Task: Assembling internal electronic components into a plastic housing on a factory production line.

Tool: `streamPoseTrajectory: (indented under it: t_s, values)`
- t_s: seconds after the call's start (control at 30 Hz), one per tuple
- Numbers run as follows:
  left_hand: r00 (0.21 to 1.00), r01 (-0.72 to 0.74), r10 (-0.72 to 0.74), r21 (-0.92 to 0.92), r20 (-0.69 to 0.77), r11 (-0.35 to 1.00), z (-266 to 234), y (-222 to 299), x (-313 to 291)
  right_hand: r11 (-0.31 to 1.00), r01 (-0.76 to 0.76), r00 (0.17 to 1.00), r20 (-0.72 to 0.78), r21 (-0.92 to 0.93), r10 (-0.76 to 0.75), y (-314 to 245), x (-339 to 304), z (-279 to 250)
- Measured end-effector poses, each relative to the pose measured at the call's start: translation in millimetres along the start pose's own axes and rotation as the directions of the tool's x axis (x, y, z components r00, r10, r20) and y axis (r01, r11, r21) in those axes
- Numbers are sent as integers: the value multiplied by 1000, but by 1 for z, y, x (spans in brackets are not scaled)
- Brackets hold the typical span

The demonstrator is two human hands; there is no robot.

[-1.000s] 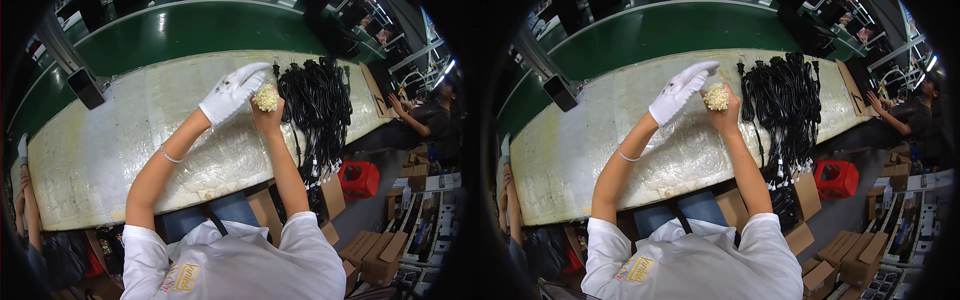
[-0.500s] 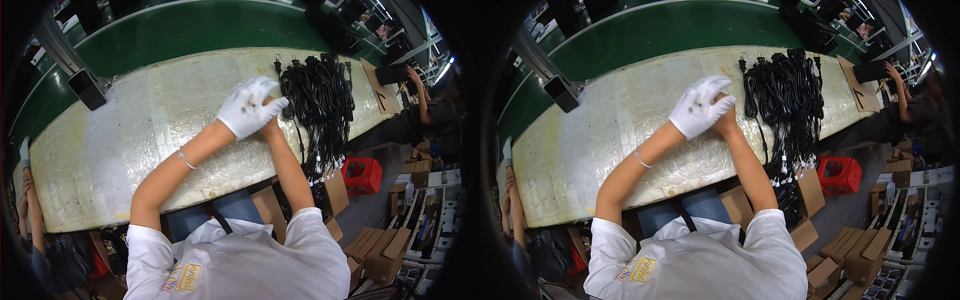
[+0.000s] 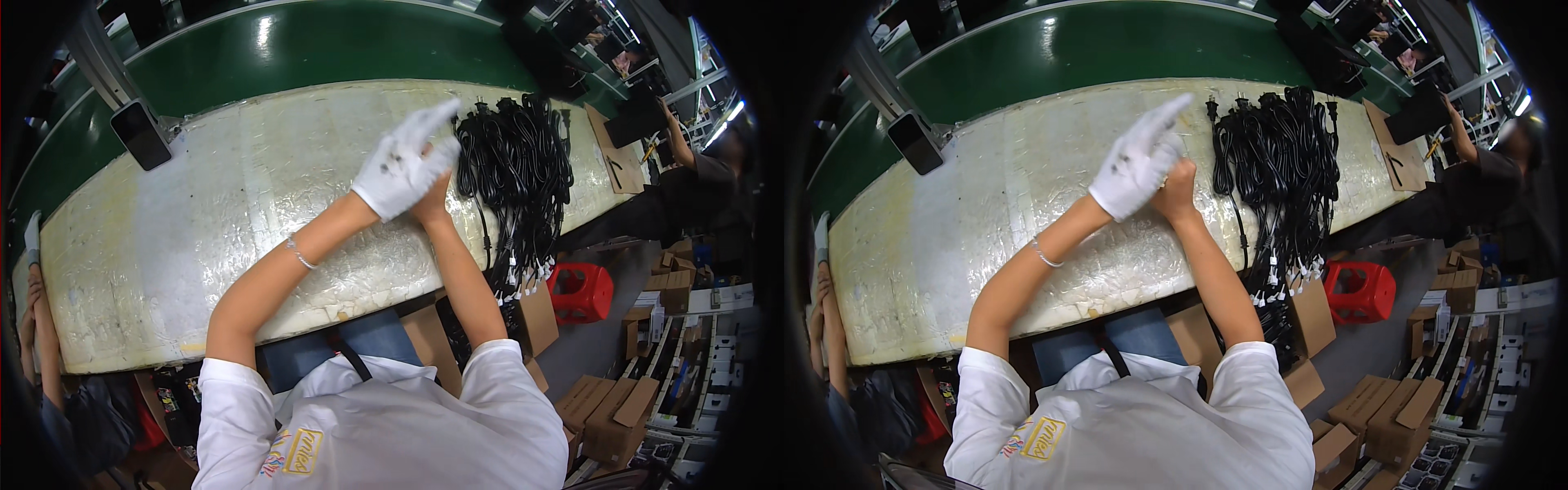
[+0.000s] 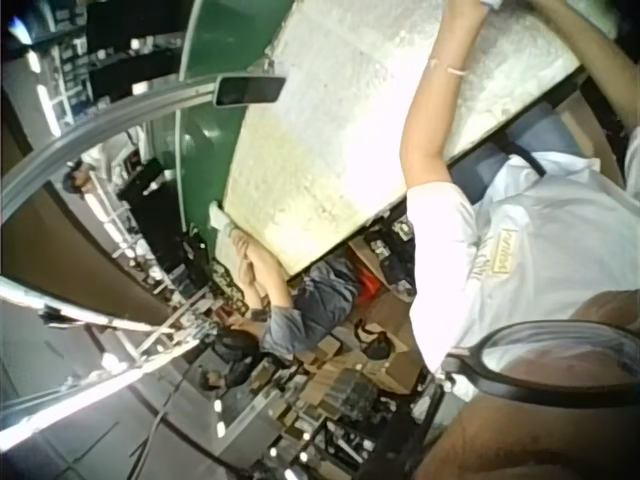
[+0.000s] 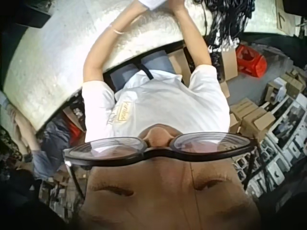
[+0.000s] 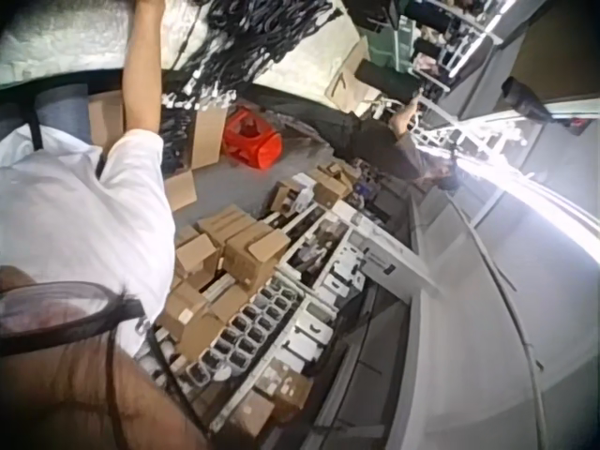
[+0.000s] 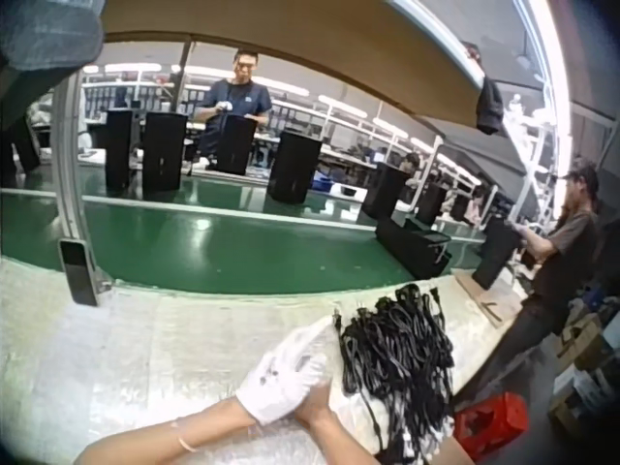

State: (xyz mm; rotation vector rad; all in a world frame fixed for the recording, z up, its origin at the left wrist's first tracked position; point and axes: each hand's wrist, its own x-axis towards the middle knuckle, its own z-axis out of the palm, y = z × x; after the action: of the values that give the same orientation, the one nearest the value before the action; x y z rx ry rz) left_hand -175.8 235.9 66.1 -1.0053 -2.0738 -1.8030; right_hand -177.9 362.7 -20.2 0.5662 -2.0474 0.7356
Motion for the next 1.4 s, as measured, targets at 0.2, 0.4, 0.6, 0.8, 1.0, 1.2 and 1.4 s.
streamPoseTrajectory:
  t_s: [0.2,0.4,0.6,0.8,1.0,1.2,1.4]
  values:
    - [933,333,-359,-392,8,858,-23,-4,22,980,-134,991,6,150,134,-23,14,-12]
    - [837,501,-435,-785,333,363,-30,16,27,984,-147,988,-27,105,150,-16,10,-16]
    - [982,47,-10,-189,190,981,-28,14,13,983,-88,996,10,162,87,-16,12,-9]
    - [948,-298,190,508,254,808,8,3,-3,936,-238,968,142,259,207,20,-25,4]
    - [969,-245,211,548,125,800,14,-24,-12,1000,7,986,167,21,-10,18,-15,2]
    - [966,-248,182,468,182,848,8,-4,-7,925,-196,979,18,327,201,14,-23,4]
    - [973,200,-150,-322,175,925,-23,-2,19,971,-209,976,81,113,201,-8,3,-5]
